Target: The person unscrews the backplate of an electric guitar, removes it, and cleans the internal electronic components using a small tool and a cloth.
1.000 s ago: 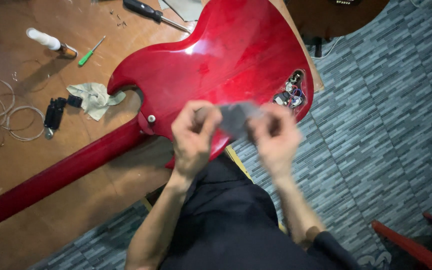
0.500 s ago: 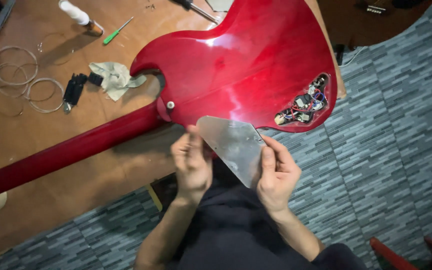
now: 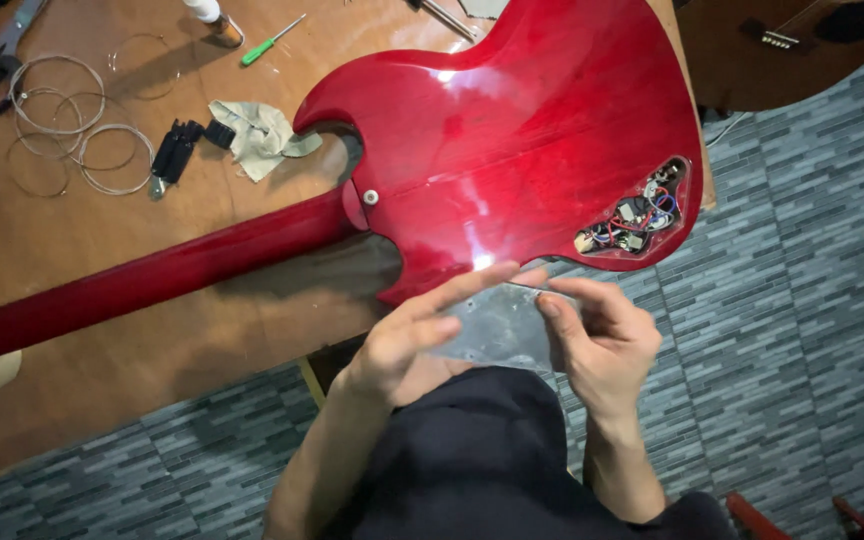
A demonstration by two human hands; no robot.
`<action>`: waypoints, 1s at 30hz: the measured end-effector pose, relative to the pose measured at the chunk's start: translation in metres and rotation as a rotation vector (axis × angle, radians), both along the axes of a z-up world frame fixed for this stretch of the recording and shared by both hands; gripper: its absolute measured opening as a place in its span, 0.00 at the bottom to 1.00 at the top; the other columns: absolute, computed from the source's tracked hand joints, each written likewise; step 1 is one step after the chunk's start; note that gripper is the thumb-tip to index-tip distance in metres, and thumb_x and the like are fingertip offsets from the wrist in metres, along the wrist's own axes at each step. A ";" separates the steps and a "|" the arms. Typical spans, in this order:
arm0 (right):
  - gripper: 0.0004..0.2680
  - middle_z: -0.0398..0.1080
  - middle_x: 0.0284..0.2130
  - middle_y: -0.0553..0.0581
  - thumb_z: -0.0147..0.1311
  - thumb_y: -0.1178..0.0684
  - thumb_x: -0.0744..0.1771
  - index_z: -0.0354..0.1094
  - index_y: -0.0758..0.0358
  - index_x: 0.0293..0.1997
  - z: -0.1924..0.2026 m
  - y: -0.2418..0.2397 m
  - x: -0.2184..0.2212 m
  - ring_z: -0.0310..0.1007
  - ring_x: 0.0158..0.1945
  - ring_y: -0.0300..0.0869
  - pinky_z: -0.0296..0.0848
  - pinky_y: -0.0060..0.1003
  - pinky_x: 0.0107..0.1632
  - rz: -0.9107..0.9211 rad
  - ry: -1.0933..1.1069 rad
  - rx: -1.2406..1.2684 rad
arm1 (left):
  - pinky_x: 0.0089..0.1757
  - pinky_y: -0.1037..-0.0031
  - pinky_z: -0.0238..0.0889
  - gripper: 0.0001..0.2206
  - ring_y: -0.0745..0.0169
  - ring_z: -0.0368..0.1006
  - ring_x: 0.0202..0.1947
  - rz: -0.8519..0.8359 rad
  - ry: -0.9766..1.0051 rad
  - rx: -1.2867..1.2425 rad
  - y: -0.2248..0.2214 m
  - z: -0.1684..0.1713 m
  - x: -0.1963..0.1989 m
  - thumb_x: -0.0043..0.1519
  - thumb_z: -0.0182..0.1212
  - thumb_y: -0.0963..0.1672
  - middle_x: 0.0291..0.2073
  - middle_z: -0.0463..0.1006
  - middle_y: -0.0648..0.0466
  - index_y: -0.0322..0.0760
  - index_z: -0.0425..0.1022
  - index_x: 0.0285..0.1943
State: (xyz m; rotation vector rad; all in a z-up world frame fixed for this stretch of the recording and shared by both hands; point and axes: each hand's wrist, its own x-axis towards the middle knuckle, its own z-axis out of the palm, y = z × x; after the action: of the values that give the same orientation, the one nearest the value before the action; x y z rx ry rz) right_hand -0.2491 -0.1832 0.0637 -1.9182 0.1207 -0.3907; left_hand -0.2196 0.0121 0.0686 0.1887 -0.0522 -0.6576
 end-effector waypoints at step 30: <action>0.13 0.76 0.34 0.65 0.53 0.51 0.69 0.67 0.74 0.51 0.017 0.034 -0.020 0.79 0.31 0.49 0.82 0.40 0.34 -0.129 0.278 0.671 | 0.61 0.68 0.68 0.32 0.52 0.69 0.66 0.319 -0.451 0.944 0.007 0.015 -0.022 0.57 0.70 0.39 0.64 0.71 0.41 0.28 0.59 0.70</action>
State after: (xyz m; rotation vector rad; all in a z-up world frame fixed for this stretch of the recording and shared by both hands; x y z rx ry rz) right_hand -0.2689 -0.1492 0.0805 -1.2907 0.4963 -0.1348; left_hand -0.2415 0.0192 0.0831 1.2295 -0.1393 -0.2654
